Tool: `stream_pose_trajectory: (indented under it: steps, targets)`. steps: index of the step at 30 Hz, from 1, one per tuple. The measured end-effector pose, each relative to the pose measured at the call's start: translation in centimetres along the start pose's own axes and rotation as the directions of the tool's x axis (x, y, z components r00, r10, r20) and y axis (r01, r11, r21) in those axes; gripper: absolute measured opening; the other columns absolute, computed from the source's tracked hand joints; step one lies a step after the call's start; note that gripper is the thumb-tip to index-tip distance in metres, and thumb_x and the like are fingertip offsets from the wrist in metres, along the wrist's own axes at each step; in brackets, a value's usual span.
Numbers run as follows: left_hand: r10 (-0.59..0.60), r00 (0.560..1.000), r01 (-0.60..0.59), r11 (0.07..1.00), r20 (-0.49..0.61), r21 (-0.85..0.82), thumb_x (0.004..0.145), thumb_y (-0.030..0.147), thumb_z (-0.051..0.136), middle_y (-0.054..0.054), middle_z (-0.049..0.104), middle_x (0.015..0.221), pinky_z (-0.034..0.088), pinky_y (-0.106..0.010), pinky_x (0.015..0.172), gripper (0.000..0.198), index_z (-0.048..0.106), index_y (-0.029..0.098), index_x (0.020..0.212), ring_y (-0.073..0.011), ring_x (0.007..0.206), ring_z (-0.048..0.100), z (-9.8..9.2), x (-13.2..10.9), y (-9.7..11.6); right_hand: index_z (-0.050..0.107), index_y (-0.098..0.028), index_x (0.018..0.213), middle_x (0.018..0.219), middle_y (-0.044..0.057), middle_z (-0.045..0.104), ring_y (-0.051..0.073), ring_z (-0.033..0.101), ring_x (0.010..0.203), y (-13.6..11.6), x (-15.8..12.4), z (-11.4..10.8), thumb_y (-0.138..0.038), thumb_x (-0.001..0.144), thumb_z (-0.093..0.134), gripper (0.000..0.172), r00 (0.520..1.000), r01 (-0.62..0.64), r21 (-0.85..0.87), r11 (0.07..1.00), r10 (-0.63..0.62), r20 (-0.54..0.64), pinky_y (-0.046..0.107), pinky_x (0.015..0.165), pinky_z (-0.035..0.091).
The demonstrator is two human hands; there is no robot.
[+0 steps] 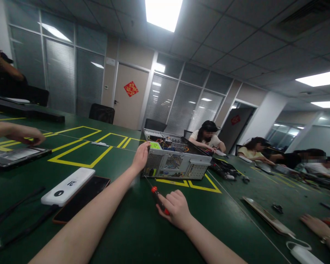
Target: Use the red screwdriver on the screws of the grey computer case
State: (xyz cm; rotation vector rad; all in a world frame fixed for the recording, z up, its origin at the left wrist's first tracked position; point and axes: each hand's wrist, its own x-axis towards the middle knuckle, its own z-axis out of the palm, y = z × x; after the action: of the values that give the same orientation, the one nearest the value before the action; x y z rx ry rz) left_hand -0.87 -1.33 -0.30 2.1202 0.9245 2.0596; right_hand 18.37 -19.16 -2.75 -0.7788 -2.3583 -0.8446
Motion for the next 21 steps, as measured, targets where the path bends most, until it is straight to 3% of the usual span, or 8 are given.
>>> stream_pose_trajectory:
  steps: [21]
  targets:
    - [0.009,1.000,-0.009,1.000,0.000,0.003,0.096,0.033,0.022,-0.011,0.058,0.119,0.038,-0.043,0.104,0.038,0.054,0.018,0.108,-0.0198,0.117,0.051,-0.02,-0.03,0.03,0.062,-0.014,0.101,0.067,0.002,0.058,0.013,0.047,0.061,-0.47,0.49,-0.52,-0.026,0.083,0.055,0.023,0.999,-0.020,-0.050,0.999,0.022,0.037,0.030,0.060,0.028]
